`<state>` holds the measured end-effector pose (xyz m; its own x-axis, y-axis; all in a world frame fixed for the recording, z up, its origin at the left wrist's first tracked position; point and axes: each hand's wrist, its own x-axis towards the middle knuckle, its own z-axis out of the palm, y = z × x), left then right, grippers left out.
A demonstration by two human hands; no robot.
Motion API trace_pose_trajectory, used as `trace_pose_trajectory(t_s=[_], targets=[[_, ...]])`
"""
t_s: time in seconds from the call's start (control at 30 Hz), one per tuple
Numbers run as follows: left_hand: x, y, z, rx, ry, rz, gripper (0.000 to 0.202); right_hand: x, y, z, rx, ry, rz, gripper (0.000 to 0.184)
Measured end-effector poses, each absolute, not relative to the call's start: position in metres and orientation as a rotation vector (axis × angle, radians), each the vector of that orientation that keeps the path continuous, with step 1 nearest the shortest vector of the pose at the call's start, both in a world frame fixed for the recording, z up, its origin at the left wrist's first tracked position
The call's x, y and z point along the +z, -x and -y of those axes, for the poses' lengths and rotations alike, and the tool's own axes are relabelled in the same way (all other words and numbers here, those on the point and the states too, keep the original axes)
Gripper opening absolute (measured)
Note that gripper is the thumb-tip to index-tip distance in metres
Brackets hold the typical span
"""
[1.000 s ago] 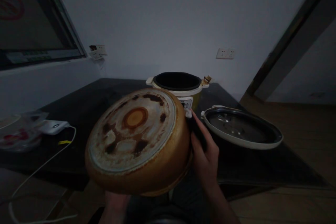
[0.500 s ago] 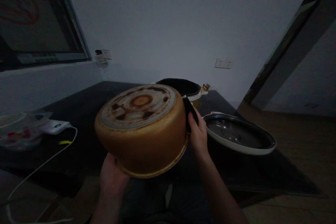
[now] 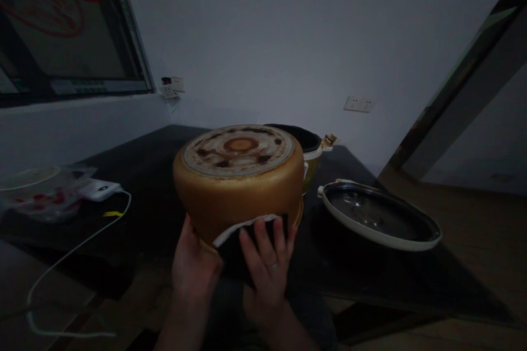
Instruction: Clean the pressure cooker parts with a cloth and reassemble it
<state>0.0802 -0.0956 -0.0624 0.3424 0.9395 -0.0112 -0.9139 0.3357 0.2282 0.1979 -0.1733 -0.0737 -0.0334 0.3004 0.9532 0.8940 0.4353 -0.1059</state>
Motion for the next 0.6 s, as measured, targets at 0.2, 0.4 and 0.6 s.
trace_pose_trajectory(t_s=[0.2, 0.4, 0.6], targets=[[-0.058, -0.077, 0.107, 1.139, -0.203, 0.179, 0.053, -0.062, -0.246, 0.148, -0.247, 1.079, 1.154, 0.056], [-0.059, -0.069, 0.121, 1.195, -0.284, 0.104, 0.051, -0.025, -0.293, 0.114, 0.438, 1.072, 0.980, 0.039], [-0.068, -0.069, 0.111, 1.250, -0.340, 0.078, 0.053, -0.024, -0.280, 0.118, 0.400, 1.064, 0.851, 0.043]])
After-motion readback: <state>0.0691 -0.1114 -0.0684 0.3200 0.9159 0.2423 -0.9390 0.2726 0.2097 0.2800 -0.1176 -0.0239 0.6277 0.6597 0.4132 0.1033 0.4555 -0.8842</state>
